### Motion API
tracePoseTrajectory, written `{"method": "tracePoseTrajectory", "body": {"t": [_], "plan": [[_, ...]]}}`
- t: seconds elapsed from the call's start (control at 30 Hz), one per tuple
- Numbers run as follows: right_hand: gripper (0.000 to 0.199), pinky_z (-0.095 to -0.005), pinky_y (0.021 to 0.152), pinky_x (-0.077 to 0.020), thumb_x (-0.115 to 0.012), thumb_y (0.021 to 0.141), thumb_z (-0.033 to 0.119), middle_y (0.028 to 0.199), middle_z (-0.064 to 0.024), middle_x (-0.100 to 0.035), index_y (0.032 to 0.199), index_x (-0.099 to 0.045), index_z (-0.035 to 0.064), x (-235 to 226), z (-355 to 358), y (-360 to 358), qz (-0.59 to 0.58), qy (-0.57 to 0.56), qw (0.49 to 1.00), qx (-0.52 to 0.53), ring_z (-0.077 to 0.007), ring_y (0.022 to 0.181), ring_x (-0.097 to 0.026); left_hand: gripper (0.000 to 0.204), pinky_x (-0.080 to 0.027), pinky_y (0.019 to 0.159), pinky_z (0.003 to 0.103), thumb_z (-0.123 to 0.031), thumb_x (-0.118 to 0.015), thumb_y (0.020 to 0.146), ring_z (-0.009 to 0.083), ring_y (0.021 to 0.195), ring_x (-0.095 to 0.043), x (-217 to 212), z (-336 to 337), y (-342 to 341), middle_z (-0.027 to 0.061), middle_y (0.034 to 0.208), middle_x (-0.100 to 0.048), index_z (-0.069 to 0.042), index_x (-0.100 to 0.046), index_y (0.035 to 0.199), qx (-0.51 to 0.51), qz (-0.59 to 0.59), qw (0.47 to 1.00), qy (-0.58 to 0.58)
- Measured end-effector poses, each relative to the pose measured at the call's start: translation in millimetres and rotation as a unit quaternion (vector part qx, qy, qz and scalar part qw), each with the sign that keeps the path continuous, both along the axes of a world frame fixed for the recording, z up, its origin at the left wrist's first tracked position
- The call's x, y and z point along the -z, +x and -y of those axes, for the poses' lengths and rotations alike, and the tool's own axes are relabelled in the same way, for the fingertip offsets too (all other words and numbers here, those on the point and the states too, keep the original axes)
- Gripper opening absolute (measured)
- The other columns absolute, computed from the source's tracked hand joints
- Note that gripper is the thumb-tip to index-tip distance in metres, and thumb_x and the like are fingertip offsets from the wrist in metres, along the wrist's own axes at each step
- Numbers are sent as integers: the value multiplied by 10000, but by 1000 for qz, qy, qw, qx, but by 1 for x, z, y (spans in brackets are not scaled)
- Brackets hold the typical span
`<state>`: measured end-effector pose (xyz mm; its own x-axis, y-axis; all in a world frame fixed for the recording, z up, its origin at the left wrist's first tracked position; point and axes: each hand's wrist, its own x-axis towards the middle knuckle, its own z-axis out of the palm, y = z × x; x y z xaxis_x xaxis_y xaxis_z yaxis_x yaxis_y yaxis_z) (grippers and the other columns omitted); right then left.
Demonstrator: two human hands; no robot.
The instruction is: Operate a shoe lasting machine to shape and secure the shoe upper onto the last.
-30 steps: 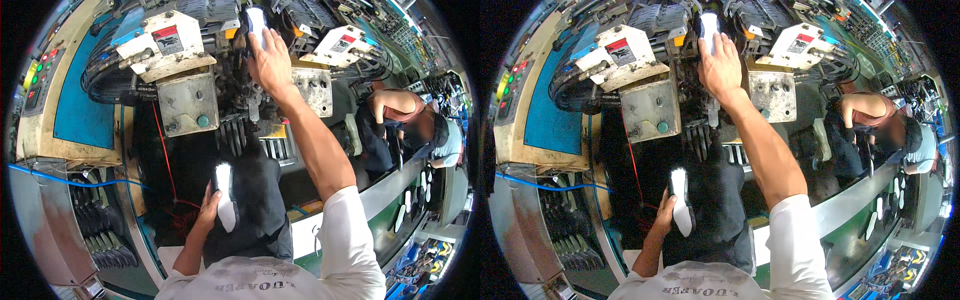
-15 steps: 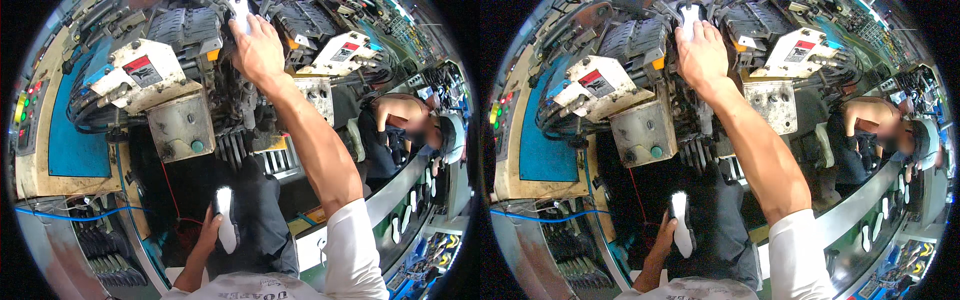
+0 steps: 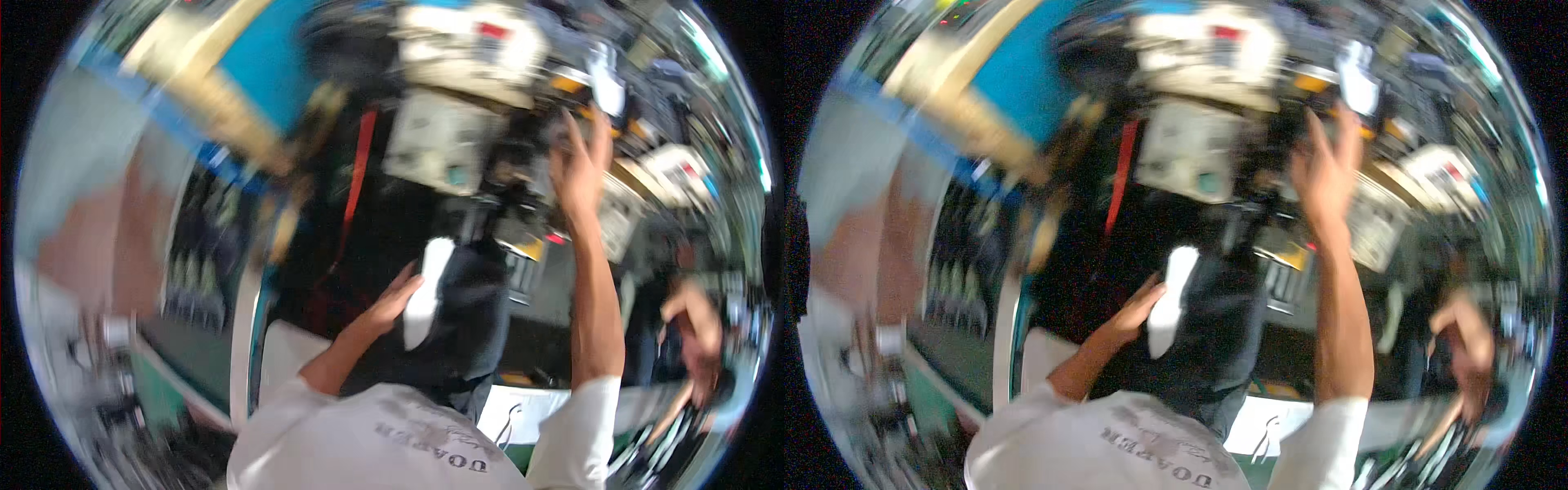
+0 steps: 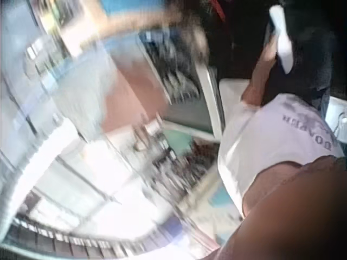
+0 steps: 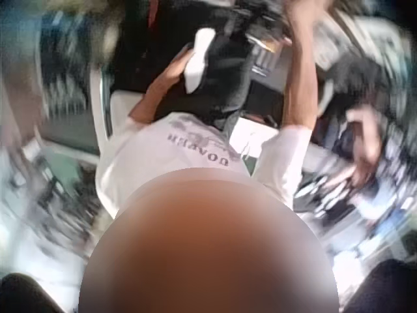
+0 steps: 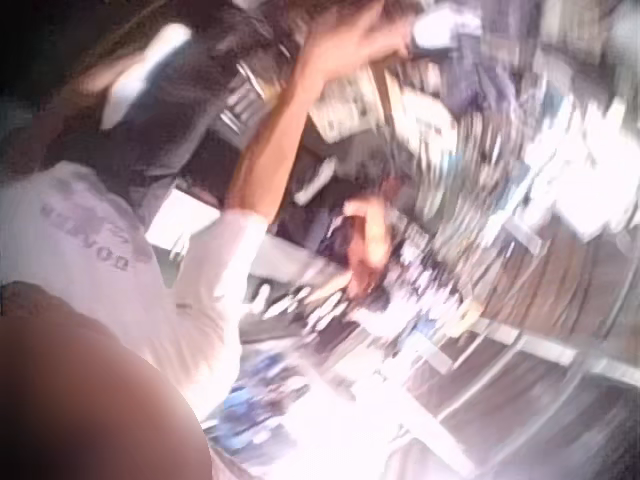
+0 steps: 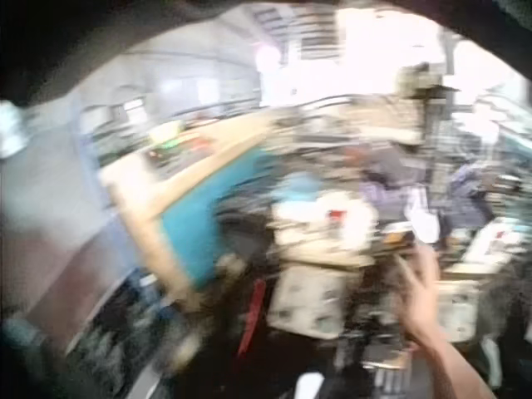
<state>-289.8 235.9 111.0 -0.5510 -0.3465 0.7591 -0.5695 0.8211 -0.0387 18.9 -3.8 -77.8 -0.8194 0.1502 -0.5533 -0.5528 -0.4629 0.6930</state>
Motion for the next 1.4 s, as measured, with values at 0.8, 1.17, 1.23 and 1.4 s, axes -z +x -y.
{"method": "tracePoseTrajectory", "body": {"t": [0.8, 1.17, 1.23, 1.4], "plan": [[446, -571, 1189, -398, -583, 1050, 261, 1492, -238, -605, 1409, -664, 8, 265, -57, 211, 290, 170, 931, -140, -494, 1396, -516, 980, -544, 1028, 613, -171, -672, 983, 512, 1327, -561, 44, 339, 536, 339, 1656, -268, -494, -101, 1710, -52, 434, 479, -762], [426, -533, 1101, -488, -610, 1030, 206, 1393, -261, -646, 1403, -636, 1, 250, -66, 211, 377, 259, 882, -113, -463, 1271, -619, 984, -589, 1040, 535, 32, -528, 1024, 534, 1367, -562, 59, 449, 555, 311, 1731, -174, -539, -92, 1695, 54, 438, 440, -782], [415, -536, 1081, -500, -609, 1033, 204, 1375, -257, -653, 1392, -641, -1, 251, -66, 215, 363, 260, 887, -116, -463, 1249, -627, 972, -580, 1060, 523, 37, -521, 1026, 546, 1396, -539, 56, 458, 555, 316, 1743, -143, -538, -110, 1694, 66, 441, 443, -777], [375, -519, 1084, -504, -635, 984, 189, 1325, -246, -695, 1300, -687, -6, 250, -66, 230, 335, 186, 908, -170, -468, 1245, -633, 987, -564, 1083, 522, 72, -513, 1004, 553, 1429, -509, 55, 474, 565, 314, 1758, -102, -520, -133, 1697, 72, 397, 438, -803]]}}
